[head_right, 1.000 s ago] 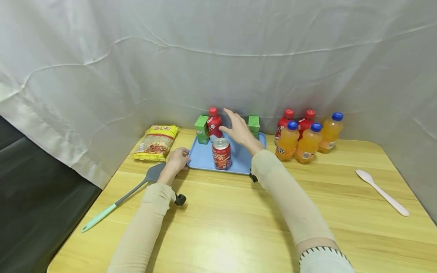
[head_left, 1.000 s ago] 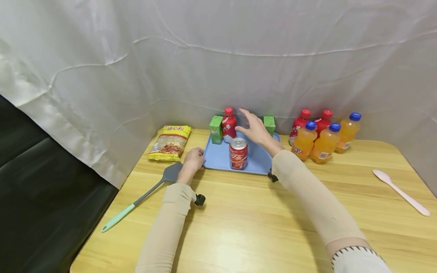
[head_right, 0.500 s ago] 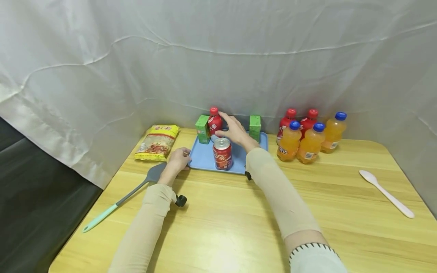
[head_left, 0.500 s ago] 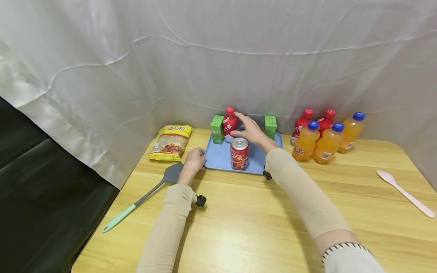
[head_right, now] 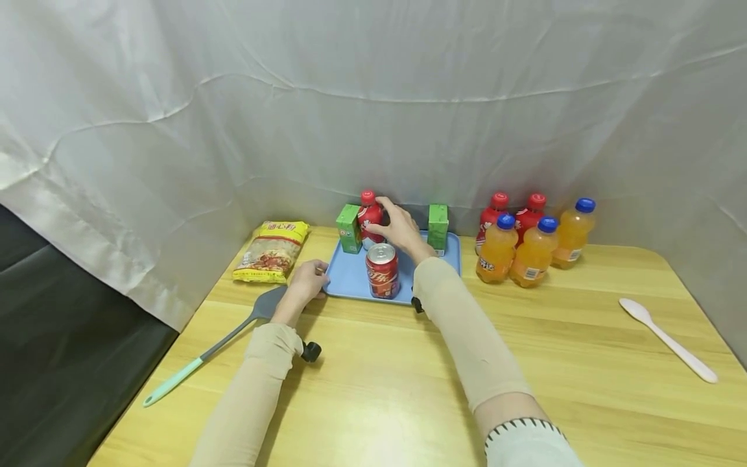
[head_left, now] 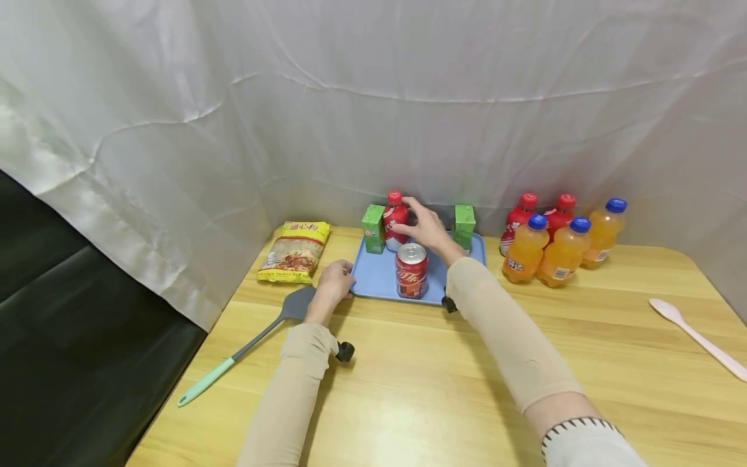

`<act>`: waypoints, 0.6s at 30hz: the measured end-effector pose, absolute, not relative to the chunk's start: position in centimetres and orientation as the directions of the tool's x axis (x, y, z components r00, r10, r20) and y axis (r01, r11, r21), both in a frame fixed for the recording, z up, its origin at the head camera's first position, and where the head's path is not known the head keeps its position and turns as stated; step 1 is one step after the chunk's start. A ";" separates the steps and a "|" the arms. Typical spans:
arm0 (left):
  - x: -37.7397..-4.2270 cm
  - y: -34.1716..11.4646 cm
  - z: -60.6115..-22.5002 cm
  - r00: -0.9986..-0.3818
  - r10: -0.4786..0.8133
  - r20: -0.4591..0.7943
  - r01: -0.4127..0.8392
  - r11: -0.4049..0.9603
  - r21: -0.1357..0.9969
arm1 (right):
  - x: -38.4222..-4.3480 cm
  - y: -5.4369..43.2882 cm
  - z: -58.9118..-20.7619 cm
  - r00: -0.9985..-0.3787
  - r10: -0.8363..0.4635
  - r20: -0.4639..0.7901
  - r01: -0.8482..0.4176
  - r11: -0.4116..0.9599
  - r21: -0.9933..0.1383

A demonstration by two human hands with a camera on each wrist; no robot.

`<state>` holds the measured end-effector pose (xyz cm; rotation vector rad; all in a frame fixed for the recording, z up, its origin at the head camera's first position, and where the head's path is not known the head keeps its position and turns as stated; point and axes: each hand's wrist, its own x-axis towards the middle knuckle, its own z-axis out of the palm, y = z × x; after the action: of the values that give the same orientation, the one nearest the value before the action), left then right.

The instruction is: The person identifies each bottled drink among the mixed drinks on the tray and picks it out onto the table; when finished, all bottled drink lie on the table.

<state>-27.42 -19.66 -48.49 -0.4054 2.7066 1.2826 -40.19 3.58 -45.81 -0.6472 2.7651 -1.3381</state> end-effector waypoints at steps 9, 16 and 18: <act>-27.4 -19.4 -48.6 -0.958 -0.191 -0.213 -0.286 0.610 0.739 | -39.5 4.3 -46.2 -0.902 -0.360 0.239 -0.397 0.473 -0.786; -27.4 -19.4 -48.4 -0.958 -0.188 -0.216 -0.286 0.607 0.741 | -38.5 4.4 -44.6 -0.898 -0.319 0.304 -0.419 0.403 -0.814; -27.4 -19.6 -48.3 -0.957 -0.188 -0.221 -0.289 0.603 0.743 | -38.0 4.6 -44.0 -0.897 -0.304 0.320 -0.422 0.375 -0.826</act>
<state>-27.41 -19.57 -48.34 -0.4041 2.7039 1.2867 -38.05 4.55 -43.97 -0.7154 2.6975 -1.6770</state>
